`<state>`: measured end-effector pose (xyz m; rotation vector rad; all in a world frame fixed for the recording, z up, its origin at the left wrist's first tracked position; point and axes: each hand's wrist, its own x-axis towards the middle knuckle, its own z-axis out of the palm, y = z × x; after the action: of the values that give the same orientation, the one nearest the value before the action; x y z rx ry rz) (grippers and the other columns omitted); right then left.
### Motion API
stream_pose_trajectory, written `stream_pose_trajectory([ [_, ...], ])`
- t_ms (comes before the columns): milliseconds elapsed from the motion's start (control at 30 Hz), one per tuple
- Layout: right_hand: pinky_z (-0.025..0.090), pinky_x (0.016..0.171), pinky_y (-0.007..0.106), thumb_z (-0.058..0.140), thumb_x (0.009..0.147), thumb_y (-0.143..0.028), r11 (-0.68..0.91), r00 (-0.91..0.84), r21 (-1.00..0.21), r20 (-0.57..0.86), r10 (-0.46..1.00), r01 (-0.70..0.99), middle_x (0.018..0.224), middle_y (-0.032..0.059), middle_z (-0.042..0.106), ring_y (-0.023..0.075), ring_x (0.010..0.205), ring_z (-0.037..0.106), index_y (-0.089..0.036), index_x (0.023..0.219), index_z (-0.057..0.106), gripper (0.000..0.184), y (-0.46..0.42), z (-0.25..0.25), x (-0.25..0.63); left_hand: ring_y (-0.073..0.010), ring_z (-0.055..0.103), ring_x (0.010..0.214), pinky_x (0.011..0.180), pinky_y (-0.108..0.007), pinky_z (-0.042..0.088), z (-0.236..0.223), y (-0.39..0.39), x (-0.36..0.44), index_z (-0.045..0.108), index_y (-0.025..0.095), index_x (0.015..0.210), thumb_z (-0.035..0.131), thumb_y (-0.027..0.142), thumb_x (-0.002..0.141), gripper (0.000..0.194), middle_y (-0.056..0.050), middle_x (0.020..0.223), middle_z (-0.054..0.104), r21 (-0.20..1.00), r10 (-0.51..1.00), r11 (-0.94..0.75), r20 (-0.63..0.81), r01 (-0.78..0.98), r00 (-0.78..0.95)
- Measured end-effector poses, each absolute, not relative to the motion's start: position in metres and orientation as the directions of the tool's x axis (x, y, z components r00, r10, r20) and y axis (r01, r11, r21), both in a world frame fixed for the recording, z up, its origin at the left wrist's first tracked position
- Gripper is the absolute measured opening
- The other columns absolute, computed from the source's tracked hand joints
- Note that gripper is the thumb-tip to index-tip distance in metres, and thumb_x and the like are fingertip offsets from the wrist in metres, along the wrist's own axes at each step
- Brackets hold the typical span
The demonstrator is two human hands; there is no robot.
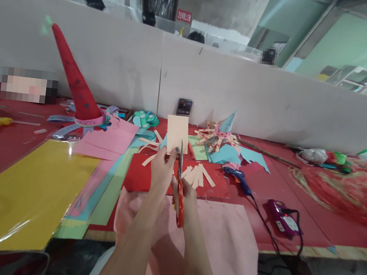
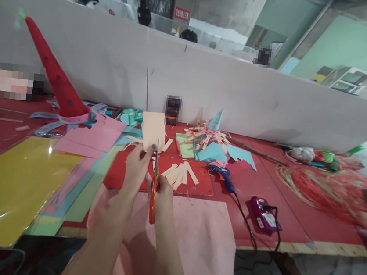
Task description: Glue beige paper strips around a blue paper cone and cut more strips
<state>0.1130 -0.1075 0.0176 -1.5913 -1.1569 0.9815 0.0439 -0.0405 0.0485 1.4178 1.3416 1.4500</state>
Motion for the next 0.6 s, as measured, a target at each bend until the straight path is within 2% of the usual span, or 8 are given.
stream_pose_trajectory([
  [300,0.025,0.042,0.021,0.049,0.074,-0.055,-0.1,0.273,-0.965,-0.031,0.961,0.241,0.042,-0.0071,0.029,0.0082,0.042,0.031,-0.02,0.058,0.036,0.04,-0.105,0.006,0.115,-0.0155,0.059,0.064,0.06,-0.025,0.045,0.048,-0.04,0.045,0.057,0.018,0.08,0.049,0.039,0.08,0.023,-0.002,0.069,0.063,0.963,0.95,-0.231,0.254,0.14,-0.18],
  [600,0.024,0.043,0.02,0.053,0.073,-0.048,-0.16,0.272,-0.969,-0.105,0.957,0.189,0.042,-0.0075,0.027,0.0079,0.044,0.029,-0.02,0.058,0.034,0.037,-0.109,0.018,0.113,-0.0157,0.057,0.068,0.06,-0.025,0.043,0.046,-0.04,0.048,0.055,0.019,0.075,0.044,0.04,0.082,0.025,-0.002,0.07,0.059,0.961,0.931,-0.242,0.27,0.136,-0.247],
])
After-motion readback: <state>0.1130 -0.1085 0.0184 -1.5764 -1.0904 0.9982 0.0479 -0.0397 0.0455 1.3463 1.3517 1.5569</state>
